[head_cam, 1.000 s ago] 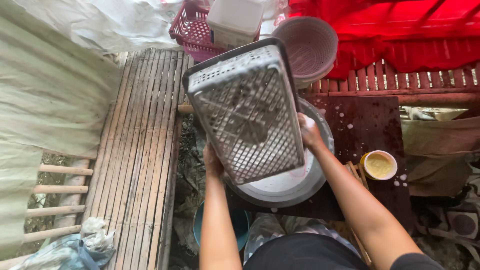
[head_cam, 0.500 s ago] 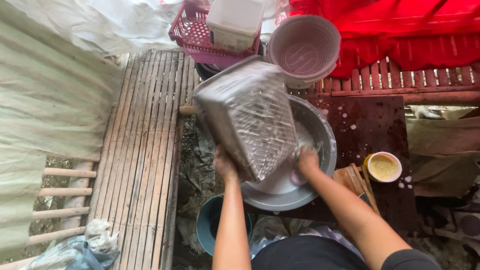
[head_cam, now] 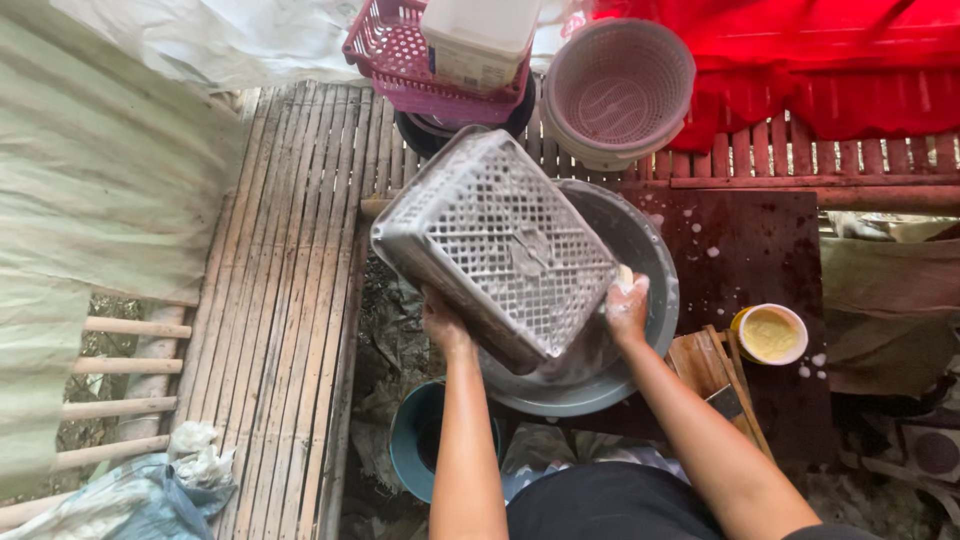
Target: The person scrubs a red plastic basket with a pink sponge in a metal basin filled with soapy water. They then place the basket aside and pick up a grey plastic basket, scrubbing it thoroughly with the same sponge.
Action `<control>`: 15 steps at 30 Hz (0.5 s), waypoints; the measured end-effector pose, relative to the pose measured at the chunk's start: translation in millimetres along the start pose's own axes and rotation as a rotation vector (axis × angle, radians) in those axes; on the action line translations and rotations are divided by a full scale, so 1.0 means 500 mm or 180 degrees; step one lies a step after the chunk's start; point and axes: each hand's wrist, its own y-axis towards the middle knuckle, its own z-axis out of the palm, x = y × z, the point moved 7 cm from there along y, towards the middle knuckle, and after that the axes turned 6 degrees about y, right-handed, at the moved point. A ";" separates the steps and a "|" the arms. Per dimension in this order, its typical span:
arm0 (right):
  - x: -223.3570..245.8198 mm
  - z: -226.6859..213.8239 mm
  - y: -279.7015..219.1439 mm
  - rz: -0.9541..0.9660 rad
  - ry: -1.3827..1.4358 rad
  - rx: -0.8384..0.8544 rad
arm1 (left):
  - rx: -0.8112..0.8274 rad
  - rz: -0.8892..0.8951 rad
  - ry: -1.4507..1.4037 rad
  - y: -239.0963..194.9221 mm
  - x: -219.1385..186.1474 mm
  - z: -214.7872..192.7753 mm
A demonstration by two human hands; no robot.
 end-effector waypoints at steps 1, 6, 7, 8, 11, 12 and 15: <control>0.053 -0.018 -0.016 -0.0410 -0.0007 -0.0149 | -0.0051 0.0070 -0.0038 -0.006 -0.013 0.009; 0.396 -0.033 -0.121 -0.2562 -0.0371 -0.0063 | 0.0451 0.0540 0.0214 -0.080 -0.096 0.095; 0.453 -0.021 -0.147 -0.2801 -0.0311 0.0187 | 0.0596 0.0751 0.0239 -0.096 -0.114 0.124; 0.504 -0.004 -0.173 -0.3043 -0.0244 0.0441 | 0.0510 0.1071 0.0946 -0.111 -0.134 0.146; 0.609 0.032 -0.233 -0.3748 -0.0042 0.1220 | 0.0351 0.1518 0.2531 -0.153 -0.168 0.199; 0.628 0.042 -0.227 -0.3885 -0.0455 0.1161 | 0.0387 0.1338 0.2700 -0.160 -0.169 0.206; 0.679 0.079 -0.174 -0.4132 -0.1507 0.0824 | 0.0544 0.1561 0.2995 -0.190 -0.185 0.232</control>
